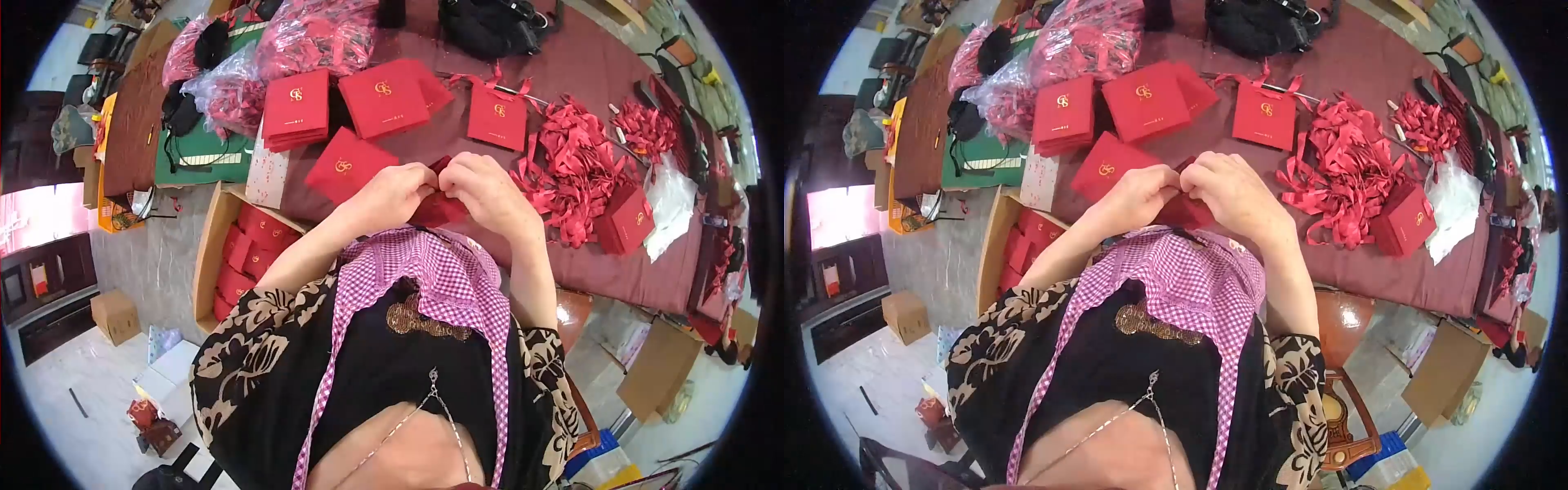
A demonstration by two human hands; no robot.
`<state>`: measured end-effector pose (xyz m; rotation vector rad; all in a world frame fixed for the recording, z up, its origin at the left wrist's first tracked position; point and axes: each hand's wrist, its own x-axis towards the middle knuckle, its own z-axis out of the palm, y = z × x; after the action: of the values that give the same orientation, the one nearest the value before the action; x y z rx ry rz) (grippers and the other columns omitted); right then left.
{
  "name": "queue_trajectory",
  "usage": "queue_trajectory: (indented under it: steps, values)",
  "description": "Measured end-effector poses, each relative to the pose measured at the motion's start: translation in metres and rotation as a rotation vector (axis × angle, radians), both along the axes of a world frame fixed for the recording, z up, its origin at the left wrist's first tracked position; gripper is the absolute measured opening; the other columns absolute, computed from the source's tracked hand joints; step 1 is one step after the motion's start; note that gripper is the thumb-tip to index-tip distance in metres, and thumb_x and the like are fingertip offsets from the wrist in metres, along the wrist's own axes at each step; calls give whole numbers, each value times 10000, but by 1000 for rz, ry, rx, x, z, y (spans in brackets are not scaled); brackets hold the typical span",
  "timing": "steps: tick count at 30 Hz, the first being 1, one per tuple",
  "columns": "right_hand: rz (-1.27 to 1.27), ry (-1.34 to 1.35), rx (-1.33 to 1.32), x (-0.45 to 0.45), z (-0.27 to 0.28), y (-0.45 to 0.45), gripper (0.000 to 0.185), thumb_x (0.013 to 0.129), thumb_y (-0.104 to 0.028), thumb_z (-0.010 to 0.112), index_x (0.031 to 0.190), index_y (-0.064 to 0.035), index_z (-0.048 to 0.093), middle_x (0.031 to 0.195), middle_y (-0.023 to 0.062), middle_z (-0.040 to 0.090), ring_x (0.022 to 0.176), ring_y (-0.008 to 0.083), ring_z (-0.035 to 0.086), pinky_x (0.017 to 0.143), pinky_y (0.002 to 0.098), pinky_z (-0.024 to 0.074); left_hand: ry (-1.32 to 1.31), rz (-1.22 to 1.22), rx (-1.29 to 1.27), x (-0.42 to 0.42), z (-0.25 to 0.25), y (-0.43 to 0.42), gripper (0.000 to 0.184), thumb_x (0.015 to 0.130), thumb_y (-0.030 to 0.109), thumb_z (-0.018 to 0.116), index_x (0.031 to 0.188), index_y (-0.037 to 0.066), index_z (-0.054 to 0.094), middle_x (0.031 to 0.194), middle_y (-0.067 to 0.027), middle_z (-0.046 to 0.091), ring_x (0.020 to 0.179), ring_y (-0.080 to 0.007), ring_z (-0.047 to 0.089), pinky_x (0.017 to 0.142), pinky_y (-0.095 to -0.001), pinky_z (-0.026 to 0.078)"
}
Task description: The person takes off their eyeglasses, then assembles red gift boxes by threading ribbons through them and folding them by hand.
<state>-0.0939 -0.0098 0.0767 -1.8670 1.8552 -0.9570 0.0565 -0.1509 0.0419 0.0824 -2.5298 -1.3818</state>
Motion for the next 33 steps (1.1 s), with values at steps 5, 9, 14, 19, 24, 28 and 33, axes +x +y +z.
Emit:
queue_trajectory:
  steps: [5, 9, 14, 19, 24, 28, 33]
  values:
    - [7, 9, 32, -2, 9, -1, 116, 739, -23, 588, 838, -72, 552, 846, 71, 553, 825, 276, 533, 749, 356, 409, -37, 164, 249, 3, 1, -16, 74, 859, 37, 563, 908, -10, 593, 834, -116, 649, 743, -233, 650, 629, -311, 507]
    - [-4, 34, 67, -9, 3, 7, 104, 739, -15, 581, 821, -68, 544, 835, 72, 553, 816, 280, 531, 748, 362, 405, 18, 527, 862, 16, -6, -66, 113, 927, 76, 514, 986, 49, 606, 814, -54, 656, 667, -119, 631, 563, -231, 481]
    - [-104, -188, 17, -21, -13, 0, 135, 759, 56, 555, 876, -10, 543, 832, 93, 550, 793, 245, 573, 727, 336, 462, 35, 686, 257, 13, -27, -72, 352, 818, -13, 599, 1164, 20, 544, 1025, -101, 582, 853, -173, 596, 725, -265, 481]
    - [-194, -379, 106, -35, -18, -7, 132, 792, 70, 550, 908, 8, 537, 825, 46, 575, 793, 133, 543, 737, 262, 454, 169, 329, -214, 17, -6, -31, 170, 750, 95, 691, 904, 39, 646, 875, -105, 548, 879, -288, 541, 777, -371, 446]
    - [-254, -557, 154, -44, -31, -17, 113, 816, 35, 577, 922, 0, 567, 831, 44, 607, 832, 116, 575, 759, 260, 463, 34, 182, -292, 11, -19, -19, 216, 742, 128, 720, 913, 7, 665, 868, -107, 531, 848, -261, 544, 746, -340, 439]
    - [-565, -589, -152, -42, -61, -23, 172, 851, 25, 576, 1017, -12, 598, 887, 15, 599, 859, 88, 561, 775, 234, 460, -19, 278, -25, 0, -38, -28, 174, 771, 99, 695, 888, -22, 647, 852, -90, 532, 789, -198, 559, 708, -289, 440]
    - [-705, -440, -115, -11, -83, 11, 244, 755, -127, 740, 905, 13, 609, 868, 96, 616, 791, 171, 599, 691, 292, 486, -174, 406, 234, 0, -51, -41, 149, 806, 100, 681, 854, -34, 638, 823, -47, 527, 781, -130, 525, 706, -259, 414]
